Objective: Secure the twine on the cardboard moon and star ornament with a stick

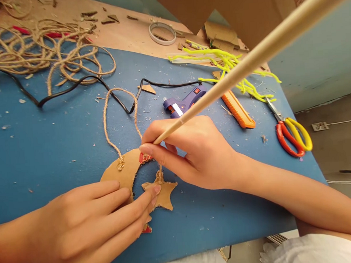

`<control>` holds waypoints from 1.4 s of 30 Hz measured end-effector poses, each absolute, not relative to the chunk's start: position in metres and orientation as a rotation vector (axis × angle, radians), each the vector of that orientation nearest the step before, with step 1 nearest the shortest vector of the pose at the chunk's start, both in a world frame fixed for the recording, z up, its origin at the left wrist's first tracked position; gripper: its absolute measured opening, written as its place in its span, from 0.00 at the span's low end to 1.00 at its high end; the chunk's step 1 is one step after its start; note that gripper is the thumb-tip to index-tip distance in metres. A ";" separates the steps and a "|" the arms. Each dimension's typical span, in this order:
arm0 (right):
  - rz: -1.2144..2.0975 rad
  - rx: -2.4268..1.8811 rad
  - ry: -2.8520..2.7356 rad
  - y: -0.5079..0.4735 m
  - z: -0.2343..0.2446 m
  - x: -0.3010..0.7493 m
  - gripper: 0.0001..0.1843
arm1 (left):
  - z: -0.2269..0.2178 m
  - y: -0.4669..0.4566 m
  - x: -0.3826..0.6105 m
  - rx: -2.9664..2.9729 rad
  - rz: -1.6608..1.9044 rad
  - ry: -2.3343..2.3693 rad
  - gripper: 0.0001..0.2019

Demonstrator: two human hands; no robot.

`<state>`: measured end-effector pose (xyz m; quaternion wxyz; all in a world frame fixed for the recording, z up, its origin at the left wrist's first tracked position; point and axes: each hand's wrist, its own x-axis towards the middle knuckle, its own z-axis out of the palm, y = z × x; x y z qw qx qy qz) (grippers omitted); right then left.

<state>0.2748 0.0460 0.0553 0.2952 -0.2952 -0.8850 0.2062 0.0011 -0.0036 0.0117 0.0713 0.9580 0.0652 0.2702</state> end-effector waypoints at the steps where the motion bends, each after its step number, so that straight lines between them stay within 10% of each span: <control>1: 0.552 -0.792 -2.344 0.046 0.057 0.275 0.08 | 0.012 -0.003 0.001 2.882 0.807 0.202 0.13; 42: 0.834 -0.653 -2.303 0.033 0.049 0.258 0.06 | 0.008 -0.005 0.003 2.940 0.856 0.215 0.15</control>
